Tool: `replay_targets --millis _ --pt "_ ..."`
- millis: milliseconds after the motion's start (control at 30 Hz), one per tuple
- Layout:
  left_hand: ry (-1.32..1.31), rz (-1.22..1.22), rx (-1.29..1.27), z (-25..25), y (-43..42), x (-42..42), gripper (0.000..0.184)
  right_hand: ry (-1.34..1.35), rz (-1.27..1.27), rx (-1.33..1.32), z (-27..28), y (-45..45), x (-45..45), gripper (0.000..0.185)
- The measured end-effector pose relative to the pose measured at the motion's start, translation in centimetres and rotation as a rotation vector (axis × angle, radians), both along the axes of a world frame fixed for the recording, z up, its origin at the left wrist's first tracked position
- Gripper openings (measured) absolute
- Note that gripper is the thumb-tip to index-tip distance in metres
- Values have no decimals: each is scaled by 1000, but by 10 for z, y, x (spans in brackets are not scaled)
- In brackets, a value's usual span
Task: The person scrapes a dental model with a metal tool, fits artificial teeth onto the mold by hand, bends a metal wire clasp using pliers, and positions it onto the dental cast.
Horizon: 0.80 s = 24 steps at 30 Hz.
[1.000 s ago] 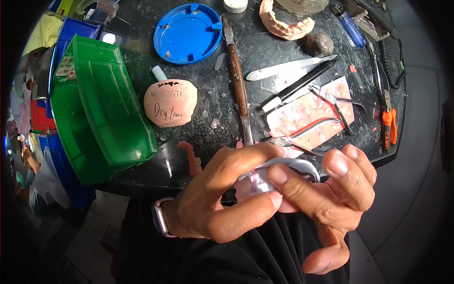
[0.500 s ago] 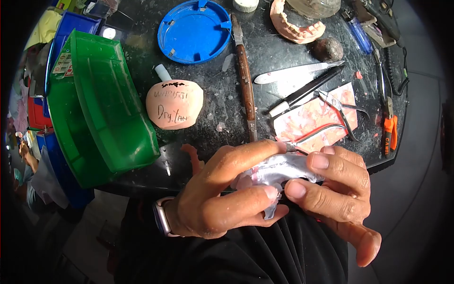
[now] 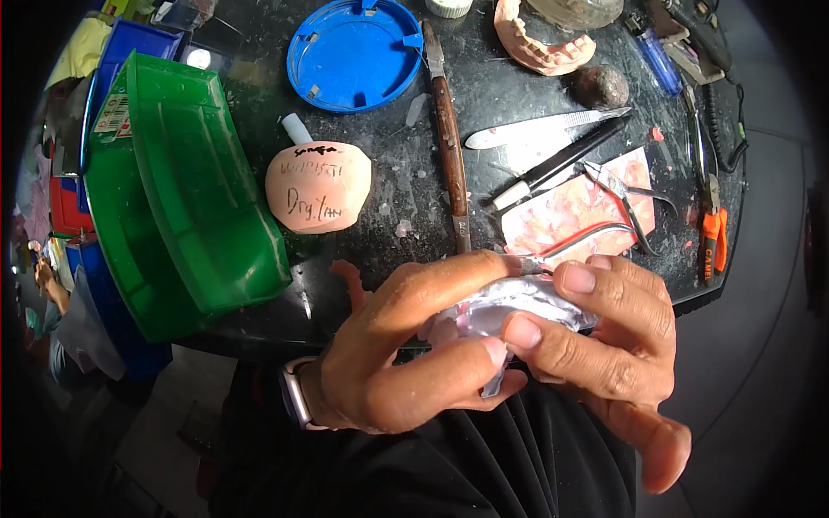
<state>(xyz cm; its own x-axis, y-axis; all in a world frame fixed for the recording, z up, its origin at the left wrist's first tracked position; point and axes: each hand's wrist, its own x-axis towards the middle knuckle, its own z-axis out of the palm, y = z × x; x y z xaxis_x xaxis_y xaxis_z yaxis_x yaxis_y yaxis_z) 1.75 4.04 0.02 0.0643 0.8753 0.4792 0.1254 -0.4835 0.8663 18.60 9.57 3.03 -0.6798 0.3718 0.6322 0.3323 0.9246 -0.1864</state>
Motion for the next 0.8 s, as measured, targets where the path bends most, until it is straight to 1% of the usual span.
replay_targets --millis 133,267,433,500,567,700,800 --pt "32 -28 -59 5 -1 -3 50 45 17 -50 -2 7 1 81" --pt "-16 -11 -67 4 -2 0 46 119 34 -105 -4 9 0 83" --pt "-21 1 -68 6 -2 1 46 302 37 -212 -12 6 -8 84" --pt "-56 22 -28 -1 -3 4 45 409 34 -253 -18 5 -14 84" --pt "-83 34 -17 -2 -4 7 44 447 29 -254 -21 6 -16 85" --pt "-90 50 -30 -1 -3 9 41 445 47 -259 -22 9 -17 86" --pt "-153 64 -47 -4 -8 15 40 445 56 -261 -25 10 -19 87"
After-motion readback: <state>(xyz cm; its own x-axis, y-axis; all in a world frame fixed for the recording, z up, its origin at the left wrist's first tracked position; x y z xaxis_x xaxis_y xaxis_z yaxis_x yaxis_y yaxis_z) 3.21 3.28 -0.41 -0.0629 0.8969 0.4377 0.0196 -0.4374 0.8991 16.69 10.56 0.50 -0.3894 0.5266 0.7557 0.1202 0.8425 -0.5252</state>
